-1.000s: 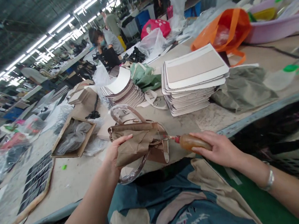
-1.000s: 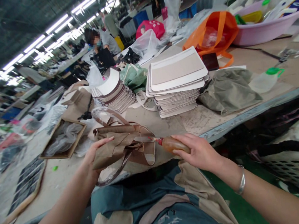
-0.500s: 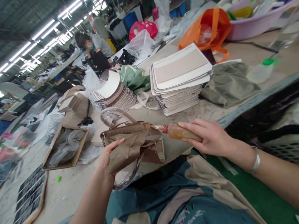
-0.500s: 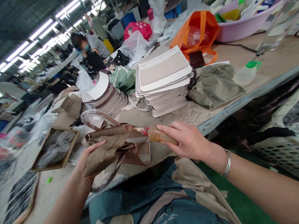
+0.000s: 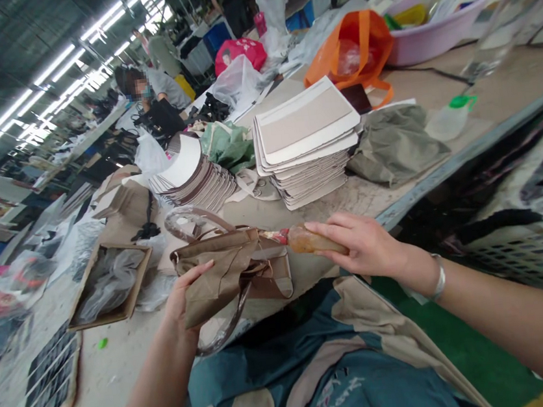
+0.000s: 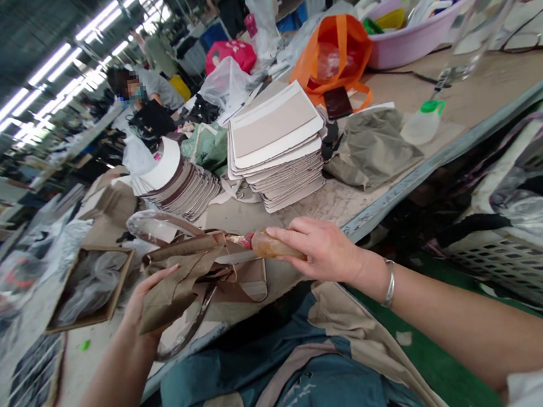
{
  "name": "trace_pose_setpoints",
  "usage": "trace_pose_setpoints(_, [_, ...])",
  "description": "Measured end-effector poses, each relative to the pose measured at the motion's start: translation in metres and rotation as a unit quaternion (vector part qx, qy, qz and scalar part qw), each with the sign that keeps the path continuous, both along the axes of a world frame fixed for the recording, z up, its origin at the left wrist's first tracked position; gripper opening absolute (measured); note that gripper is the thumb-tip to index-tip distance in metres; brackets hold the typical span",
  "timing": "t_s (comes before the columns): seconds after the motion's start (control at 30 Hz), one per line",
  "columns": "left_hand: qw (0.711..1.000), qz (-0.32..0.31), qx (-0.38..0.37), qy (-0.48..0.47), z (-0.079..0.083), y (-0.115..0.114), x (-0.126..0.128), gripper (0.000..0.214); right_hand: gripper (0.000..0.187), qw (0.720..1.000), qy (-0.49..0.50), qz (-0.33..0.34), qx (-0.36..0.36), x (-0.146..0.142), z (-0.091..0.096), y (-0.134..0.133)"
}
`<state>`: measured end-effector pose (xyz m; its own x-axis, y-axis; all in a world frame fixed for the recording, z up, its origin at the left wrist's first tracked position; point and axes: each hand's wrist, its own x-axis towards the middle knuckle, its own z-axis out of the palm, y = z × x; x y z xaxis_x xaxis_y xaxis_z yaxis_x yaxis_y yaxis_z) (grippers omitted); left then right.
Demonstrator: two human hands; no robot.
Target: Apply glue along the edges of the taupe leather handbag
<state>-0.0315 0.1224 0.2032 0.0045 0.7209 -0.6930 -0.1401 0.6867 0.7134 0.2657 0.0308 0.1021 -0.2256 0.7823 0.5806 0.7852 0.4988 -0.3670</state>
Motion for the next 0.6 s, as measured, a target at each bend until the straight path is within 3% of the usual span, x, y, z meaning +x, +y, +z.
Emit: trace_pose_setpoints(0.6, [1.0,0.017,0.005,0.007,-0.0022,-0.0021,-0.0037,0.021,0.049,0.999,0.036,0.003,-0.007,0.0008,-0.0084,0.0006])
